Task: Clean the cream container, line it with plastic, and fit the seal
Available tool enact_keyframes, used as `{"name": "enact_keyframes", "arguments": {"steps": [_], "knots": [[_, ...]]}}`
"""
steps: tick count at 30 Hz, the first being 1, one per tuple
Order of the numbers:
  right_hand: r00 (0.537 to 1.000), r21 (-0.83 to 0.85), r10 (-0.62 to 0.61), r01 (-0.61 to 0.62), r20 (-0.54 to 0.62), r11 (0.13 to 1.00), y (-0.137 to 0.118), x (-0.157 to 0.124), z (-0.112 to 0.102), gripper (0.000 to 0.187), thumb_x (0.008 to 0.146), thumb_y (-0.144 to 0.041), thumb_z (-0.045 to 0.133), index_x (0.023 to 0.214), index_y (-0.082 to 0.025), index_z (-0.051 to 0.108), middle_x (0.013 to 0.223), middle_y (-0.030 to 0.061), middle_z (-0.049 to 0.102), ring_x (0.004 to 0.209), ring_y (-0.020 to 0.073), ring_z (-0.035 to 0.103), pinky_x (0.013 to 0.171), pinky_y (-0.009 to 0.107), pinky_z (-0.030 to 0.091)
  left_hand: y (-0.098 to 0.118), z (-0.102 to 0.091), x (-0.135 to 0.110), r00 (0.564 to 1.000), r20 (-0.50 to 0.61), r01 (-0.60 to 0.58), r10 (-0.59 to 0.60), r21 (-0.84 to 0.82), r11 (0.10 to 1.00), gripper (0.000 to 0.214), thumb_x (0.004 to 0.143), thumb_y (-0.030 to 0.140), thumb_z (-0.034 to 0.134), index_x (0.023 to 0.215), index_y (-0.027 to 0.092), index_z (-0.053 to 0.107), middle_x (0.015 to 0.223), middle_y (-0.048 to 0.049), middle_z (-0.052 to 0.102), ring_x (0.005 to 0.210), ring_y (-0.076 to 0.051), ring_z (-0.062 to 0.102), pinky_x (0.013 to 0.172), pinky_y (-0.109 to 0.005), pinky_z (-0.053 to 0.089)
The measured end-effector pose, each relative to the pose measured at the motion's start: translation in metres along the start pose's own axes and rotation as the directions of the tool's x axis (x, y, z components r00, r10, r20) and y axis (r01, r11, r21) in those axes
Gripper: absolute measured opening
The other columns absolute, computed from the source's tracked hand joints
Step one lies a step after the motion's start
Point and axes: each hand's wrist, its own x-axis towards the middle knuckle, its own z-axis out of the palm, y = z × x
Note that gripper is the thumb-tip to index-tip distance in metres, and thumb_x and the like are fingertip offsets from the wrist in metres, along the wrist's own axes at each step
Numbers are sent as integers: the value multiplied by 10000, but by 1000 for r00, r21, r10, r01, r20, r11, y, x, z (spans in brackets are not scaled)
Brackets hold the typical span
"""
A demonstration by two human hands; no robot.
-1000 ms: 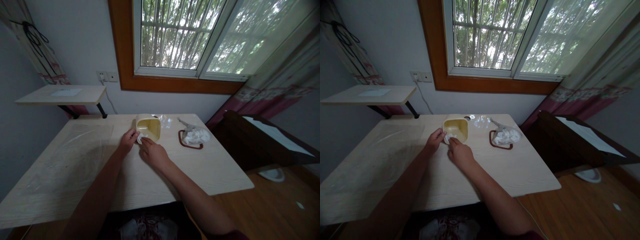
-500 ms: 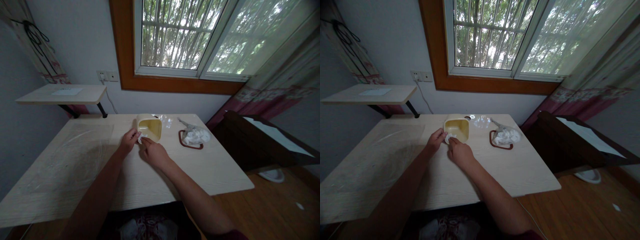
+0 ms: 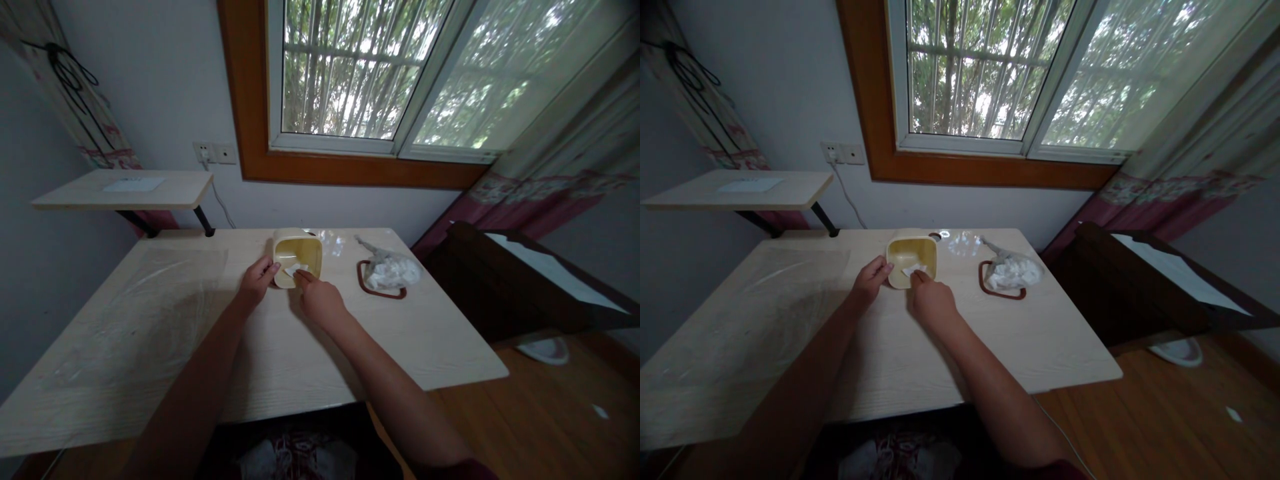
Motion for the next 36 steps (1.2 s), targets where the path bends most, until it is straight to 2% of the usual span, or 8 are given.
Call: {"name": "enact_keyframes", "arguments": {"steps": [3, 5, 10, 14, 19, 24, 31, 36], "knots": [[994, 101, -108, 109, -18, 989, -8, 0, 0, 590, 906, -197, 454, 1496, -218, 456, 1549, 91, 483, 1149, 245, 679, 936, 353, 560, -3, 0, 1, 1000, 3, 28, -28, -61, 998, 376, 871, 525, 600, 721, 208, 466, 641, 35, 520, 602, -131, 564, 552, -227, 489], [990, 126, -136, 139, -34, 982, -11, -1, 0, 592, 912, -196, 438, 1504, -209, 445, 1552, 83, 481, 1199, 232, 651, 967, 339, 546, -7, 0, 2, 999, 5, 33, -33, -92, 995, 376, 874, 533, 601, 735, 210, 467, 644, 36, 524, 601, -130, 567, 557, -230, 499], [995, 49, -99, 99, -14, 994, -11, -3, 0, 582, 925, -201, 410, 1507, -221, 433, 1567, 86, 458, 1121, 243, 687, 902, 370, 575, -15, -1, 5, 999, 3, 45, -45, -102, 994, 405, 858, 562, 618, 739, 203, 475, 643, 36, 544, 595, -128, 579, 545, -226, 506], [998, -12, -56, 55, -6, 998, -5, -1, -2, 566, 929, -196, 407, 1495, -198, 435, 1551, 120, 472, 1072, 258, 705, 872, 388, 582, -13, -1, 6, 999, -7, 36, -37, -117, 993, 396, 868, 547, 611, 736, 200, 472, 648, 36, 535, 596, -129, 583, 536, -230, 512], [1000, -22, -3, 3, -30, 1000, 4, 4, 3, 513, 936, -156, 406, 1443, -166, 486, 1471, 162, 547, 1132, 262, 679, 926, 375, 555, -8, -2, 5, 999, -38, 9, -12, -101, 995, 369, 882, 506, 603, 721, 200, 473, 642, 32, 513, 586, -121, 553, 531, -218, 473], [997, 35, -32, 34, -65, 999, 5, 14, 14, 538, 903, -97, 448, 1437, -146, 487, 1433, 162, 574, 1219, 237, 629, 1015, 328, 501, -7, -5, 4, 998, -66, -6, 3, -40, 999, 362, 896, 501, 585, 725, 202, 472, 635, 34, 496, 594, -121, 522, 540, -214, 428], [989, 50, -107, 113, -100, 992, 7, 38, 27, 525, 913, -107, 463, 1436, -141, 495, 1446, 155, 564, 1231, 224, 610, 1050, 302, 464, -12, -11, 6, 989, -146, -30, 33, 24, 999, 371, 892, 504, 580, 709, 206, 457, 608, 41, 473, 577, -117, 483, 534, -213, 389], [988, 59, -112, 118, -104, 991, 7, 49, 32, 533, 930, -126, 447, 1462, -158, 474, 1499, 139, 521, 1237, 230, 611, 1051, 308, 471, -16, -14, 8, 988, -146, -33, 44, 78, 996, 350, 907, 500, 554, 732, 210, 464, 633, 36, 503, 610, -131, 519, 555, -222, 406]]}}
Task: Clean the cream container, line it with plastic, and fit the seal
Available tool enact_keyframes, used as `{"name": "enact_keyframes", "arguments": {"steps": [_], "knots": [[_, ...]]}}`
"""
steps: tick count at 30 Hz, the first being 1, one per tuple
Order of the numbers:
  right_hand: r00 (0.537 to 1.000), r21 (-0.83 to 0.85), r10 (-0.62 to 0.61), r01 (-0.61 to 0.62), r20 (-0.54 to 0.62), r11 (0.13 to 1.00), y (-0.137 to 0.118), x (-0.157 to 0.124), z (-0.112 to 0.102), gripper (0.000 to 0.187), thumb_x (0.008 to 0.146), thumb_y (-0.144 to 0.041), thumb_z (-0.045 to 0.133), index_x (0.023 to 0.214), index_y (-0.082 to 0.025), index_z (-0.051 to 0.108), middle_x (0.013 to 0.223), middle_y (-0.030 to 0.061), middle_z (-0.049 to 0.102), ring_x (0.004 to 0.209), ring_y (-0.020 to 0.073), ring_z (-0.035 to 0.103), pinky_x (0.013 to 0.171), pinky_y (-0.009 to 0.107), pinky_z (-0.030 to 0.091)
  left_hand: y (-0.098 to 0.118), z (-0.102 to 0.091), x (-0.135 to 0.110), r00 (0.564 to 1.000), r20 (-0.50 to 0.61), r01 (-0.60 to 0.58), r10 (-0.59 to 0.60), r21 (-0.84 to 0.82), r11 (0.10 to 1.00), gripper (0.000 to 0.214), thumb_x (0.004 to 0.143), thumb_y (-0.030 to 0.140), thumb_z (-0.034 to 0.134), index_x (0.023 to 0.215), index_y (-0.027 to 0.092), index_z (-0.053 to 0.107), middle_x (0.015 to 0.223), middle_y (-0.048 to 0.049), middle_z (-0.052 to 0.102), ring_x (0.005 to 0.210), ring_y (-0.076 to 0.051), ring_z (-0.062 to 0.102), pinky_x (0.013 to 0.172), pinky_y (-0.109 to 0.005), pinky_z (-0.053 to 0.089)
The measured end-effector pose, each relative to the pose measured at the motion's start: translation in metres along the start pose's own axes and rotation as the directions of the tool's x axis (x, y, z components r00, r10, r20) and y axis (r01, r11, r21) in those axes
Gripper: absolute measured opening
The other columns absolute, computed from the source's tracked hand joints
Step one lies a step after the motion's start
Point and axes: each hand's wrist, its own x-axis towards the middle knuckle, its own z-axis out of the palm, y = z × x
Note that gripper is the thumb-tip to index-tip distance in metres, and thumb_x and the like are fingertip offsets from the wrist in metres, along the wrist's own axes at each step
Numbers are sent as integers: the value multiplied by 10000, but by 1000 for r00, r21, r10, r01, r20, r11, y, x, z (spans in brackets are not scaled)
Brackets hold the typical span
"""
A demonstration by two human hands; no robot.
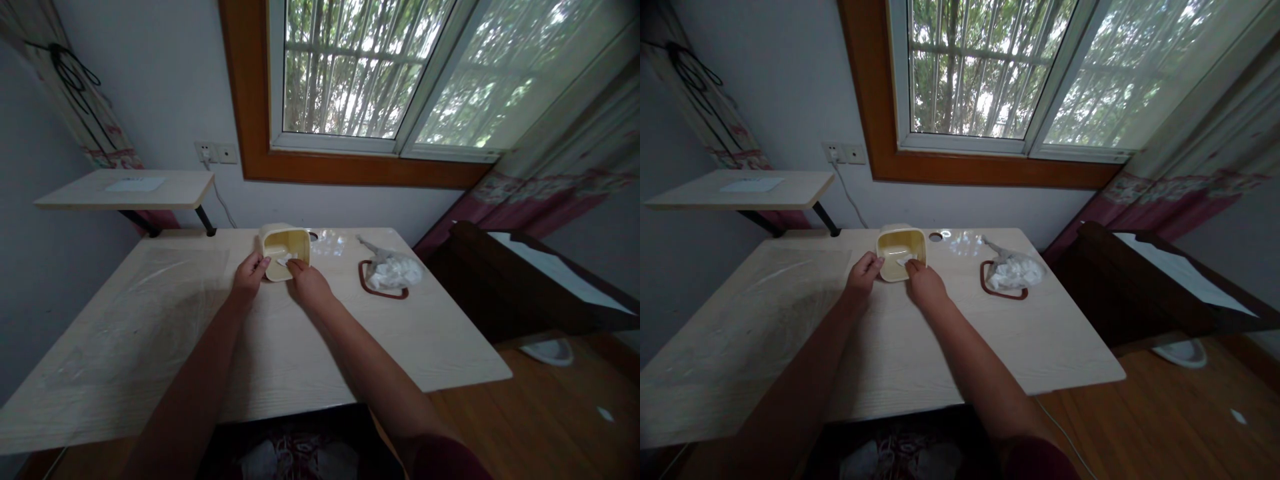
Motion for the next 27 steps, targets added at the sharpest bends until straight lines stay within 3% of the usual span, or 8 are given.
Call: {"name": "enact_keyframes", "arguments": {"steps": [5, 10, 15, 20, 27], "knots": [[999, -14, 33, -32, 16, 999, -6, -1, -2, 539, 936, -169, 447, 1475, -176, 452, 1529, 137, 489, 1206, 241, 633, 1023, 330, 500, 4, -2, 1, 998, -23, -49, 52, 97, 994, 315, 920, 445, 534, 724, 207, 470, 631, 39, 471, 608, -123, 471, 559, -227, 358], [996, -59, 65, -62, 63, 996, -15, -8, -10, 532, 951, -232, 426, 1481, -194, 436, 1544, 153, 467, 1058, 260, 704, 894, 371, 565, 0, 0, 2, 996, 13, -92, 91, 184, 979, 313, 927, 448, 537, 735, 205, 493, 677, 28, 487, 653, -131, 484, 600, -239, 367], [998, -13, 15, -14, 59, 1000, -20, -11, -18, 443, 961, -228, 418, 1385, -217, 546, 1434, 119, 590, 1065, 245, 700, 885, 337, 547, -3, 4, 1, 993, 68, -104, 93, 177, 979, 322, 937, 467, 519, 746, 210, 487, 698, 25, 497, 677, -140, 509, 626, -246, 393], [991, 27, -61, 58, 119, 998, -19, 3, -27, 345, 993, -247, 416, 1229, -214, 666, 1222, 110, 717, 1100, 231, 686, 917, 305, 510, -3, 4, 1, 996, 73, -61, 52, 126, 990, 317, 931, 478, 514, 757, 215, 482, 701, 24, 508, 685, -150, 522, 623, -249, 397], [979, -101, 6, 15, 204, 995, -17, 29, -30, 345, 997, -295, 454, 1186, -156, 707, 1150, 179, 739, 1047, 279, 716, 866, 328, 546, 1, 7, -1, 995, 81, -62, 52, 123, 991, 316, 919, 454, 524, 727, 213, 452, 669, 30, 452, 664, -146, 443, 613, -252, 336]]}}
